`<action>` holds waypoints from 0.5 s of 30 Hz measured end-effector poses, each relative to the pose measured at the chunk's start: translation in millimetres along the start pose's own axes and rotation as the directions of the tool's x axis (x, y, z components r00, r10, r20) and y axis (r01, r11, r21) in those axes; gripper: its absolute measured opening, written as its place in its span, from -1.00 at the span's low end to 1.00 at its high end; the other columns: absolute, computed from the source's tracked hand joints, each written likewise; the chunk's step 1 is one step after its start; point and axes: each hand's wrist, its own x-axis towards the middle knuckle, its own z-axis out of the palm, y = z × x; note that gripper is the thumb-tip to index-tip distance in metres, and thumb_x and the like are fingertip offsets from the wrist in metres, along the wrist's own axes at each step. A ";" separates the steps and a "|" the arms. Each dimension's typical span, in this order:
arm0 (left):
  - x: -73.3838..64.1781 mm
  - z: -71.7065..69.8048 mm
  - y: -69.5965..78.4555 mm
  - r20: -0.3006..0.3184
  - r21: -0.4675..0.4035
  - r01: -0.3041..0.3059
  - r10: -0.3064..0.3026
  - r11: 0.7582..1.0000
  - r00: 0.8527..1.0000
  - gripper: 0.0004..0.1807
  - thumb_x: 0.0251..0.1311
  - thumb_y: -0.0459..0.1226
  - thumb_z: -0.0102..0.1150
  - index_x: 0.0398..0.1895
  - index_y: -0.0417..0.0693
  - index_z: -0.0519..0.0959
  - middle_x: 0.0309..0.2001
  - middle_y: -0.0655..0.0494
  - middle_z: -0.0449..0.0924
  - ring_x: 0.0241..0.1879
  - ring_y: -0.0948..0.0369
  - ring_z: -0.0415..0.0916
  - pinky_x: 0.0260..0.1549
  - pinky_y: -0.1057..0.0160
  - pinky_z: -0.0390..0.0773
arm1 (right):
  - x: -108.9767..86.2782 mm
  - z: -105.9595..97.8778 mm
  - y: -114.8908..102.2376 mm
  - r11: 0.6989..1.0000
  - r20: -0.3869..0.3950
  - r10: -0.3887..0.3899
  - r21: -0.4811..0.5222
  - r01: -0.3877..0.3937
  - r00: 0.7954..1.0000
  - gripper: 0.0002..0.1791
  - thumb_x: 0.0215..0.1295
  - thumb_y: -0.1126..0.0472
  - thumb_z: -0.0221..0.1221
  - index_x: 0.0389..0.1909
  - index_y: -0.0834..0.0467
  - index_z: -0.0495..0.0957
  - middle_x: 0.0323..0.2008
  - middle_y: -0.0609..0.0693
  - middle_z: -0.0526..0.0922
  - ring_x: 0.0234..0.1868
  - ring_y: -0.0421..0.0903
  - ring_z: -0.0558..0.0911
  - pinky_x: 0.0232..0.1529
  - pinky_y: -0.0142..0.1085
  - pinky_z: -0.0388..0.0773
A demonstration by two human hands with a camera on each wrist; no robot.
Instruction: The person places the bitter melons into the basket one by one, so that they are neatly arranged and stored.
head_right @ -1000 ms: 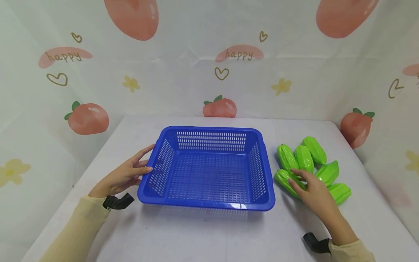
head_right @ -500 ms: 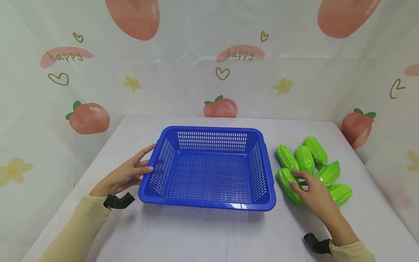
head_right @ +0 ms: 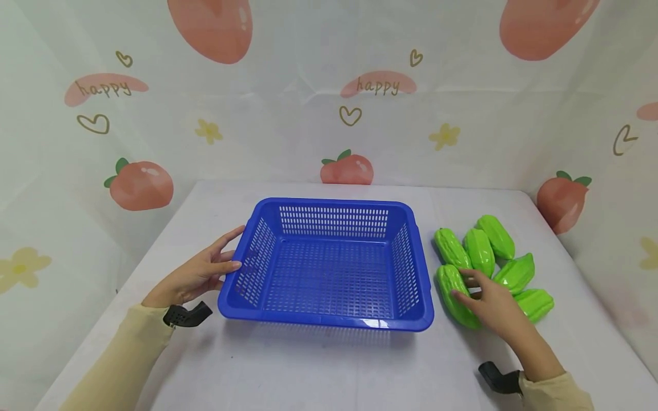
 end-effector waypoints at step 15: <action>0.2 -0.1 0.1 0.003 0.000 -0.003 0.003 1.000 1.000 -0.07 0.31 -0.28 0.16 0.53 0.49 -0.18 0.42 -0.30 0.15 0.06 -0.09 0.57 -0.09 -0.14 0.62 | 6.4 -6.4 -3.1 0.999 0.126 0.044 -0.004 -0.044 0.991 -0.13 0.30 -0.16 0.17 0.31 0.44 0.15 0.06 0.59 0.43 0.00 0.48 0.53 -0.22 0.12 0.64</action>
